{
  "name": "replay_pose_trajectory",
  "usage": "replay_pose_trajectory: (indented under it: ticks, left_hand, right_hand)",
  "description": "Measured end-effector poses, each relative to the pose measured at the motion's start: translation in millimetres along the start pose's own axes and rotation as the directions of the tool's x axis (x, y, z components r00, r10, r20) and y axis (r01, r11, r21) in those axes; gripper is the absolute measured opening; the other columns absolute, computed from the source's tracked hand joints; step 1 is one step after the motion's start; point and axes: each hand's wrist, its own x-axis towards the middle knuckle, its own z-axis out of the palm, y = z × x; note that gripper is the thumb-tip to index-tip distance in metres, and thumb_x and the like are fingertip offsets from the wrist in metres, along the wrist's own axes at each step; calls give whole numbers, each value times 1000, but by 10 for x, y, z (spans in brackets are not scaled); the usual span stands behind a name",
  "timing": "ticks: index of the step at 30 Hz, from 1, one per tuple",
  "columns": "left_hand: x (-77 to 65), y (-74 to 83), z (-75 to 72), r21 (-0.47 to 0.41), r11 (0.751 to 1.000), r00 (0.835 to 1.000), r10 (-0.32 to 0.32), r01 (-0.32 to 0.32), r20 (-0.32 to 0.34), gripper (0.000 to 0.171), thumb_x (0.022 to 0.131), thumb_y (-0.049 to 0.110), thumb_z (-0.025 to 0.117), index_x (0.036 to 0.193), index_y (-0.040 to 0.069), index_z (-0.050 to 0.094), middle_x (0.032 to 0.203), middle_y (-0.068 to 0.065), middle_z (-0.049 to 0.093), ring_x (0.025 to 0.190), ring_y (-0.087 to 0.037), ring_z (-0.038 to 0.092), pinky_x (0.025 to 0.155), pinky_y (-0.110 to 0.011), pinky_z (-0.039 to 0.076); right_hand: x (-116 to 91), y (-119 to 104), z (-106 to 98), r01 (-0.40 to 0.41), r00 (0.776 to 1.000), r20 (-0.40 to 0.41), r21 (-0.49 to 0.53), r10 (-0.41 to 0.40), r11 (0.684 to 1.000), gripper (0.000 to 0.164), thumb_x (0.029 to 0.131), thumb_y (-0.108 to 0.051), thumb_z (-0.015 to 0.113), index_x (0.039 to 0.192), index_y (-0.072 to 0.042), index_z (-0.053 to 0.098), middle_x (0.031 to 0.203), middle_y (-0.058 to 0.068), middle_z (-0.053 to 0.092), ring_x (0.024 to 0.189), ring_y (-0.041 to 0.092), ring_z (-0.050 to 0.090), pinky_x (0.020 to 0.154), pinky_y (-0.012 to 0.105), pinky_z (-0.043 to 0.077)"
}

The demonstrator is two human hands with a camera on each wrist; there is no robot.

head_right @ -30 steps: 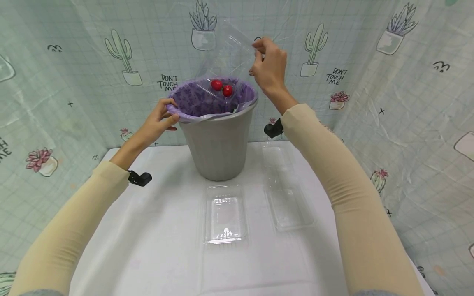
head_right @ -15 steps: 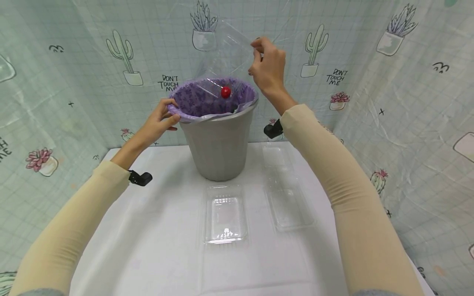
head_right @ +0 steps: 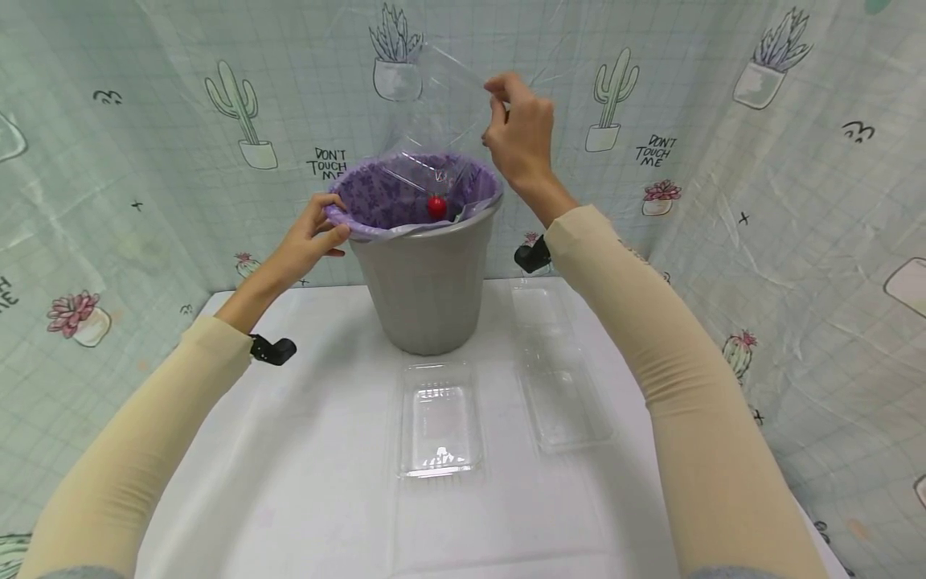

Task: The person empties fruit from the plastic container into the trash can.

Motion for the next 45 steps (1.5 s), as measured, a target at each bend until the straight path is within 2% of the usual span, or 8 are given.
replay_pose_trajectory:
  ticks: [6, 14, 23, 26, 30, 34, 39, 45]
  left_hand:
    - [1, -4, -1, -2, 1000, 1000, 2, -2, 1, 48, 105, 35, 60, 143, 19, 35, 163, -7, 39, 147, -34, 42, 105, -64, 47]
    - [0, -7, 3, 1, 1000, 1000, -3, 3, 2, 48, 105, 36, 61, 142, 19, 35, 162, -7, 39, 147, -34, 42, 106, -64, 46]
    - [-3, 5, 9, -3, 1000, 1000, 2, -2, -1, 44, 105, 33, 60, 140, 22, 36, 163, -8, 39, 147, -34, 43, 105, -62, 47]
    - [-6, 9, 9, 0, 1000, 1000, 3, -3, 0, 45, 105, 33, 60, 141, 21, 36, 162, -8, 39, 147, -33, 43, 104, -61, 47]
    - [-3, 14, 9, 0, 1000, 1000, 2, -2, 1, 44, 105, 33, 60, 140, 22, 36, 162, -7, 39, 147, -33, 42, 104, -60, 47]
    - [1, 14, 10, 1, 1000, 1000, -4, 4, -2, 44, 105, 33, 60, 140, 22, 36, 163, -7, 39, 147, -33, 42, 104, -59, 48]
    - [4, 4, 8, 7, 1000, 1000, -3, 3, -6, 45, 105, 34, 60, 141, 21, 35, 164, -7, 38, 147, -34, 42, 104, -59, 48]
    - [9, -12, 1, 10, 1000, 1000, -1, 1, -4, 44, 105, 35, 60, 140, 23, 36, 163, -7, 38, 147, -34, 42, 103, -59, 48]
  right_hand:
    - [-17, 12, 0, 19, 1000, -3, -16, -19, 1000, 24, 108, -8, 52, 123, -3, 70, 121, 13, 76, 56, -11, 57, 66, 12, 54]
    - [-64, 39, 6, 91, 996, -13, -30, -92, 995, 21, 107, -8, 54, 119, -3, 71, 119, 8, 77, 72, 24, 77, 68, 11, 55]
    - [-82, 35, 6, 133, 991, -32, -6, -133, 991, 21, 107, -6, 54, 118, -1, 70, 125, 2, 75, 73, 26, 77, 68, 10, 54]
    - [-72, 17, -18, 93, 995, -21, -6, -93, 996, 21, 107, -6, 54, 120, -3, 70, 124, 5, 76, 73, 24, 77, 69, 12, 56]
    - [-34, 8, -77, -3, 1000, -1, 16, 3, 1000, 24, 107, -8, 54, 125, -4, 69, 123, 8, 76, 66, 8, 72, 69, 14, 57]
    - [17, 15, -164, -124, 992, 8, 112, 124, 986, 25, 107, -8, 54, 125, -4, 69, 121, 11, 76, 58, -4, 65, 65, 15, 57]
    - [55, 44, -317, -218, 975, 19, 251, 220, 943, 24, 105, -6, 54, 123, -3, 71, 111, 10, 77, 56, 2, 67, 61, 17, 57]
    - [22, 56, -516, -264, 964, 59, 327, 259, 907, 23, 103, 0, 55, 116, -2, 73, 93, -1, 75, 52, 8, 65, 58, 21, 57]
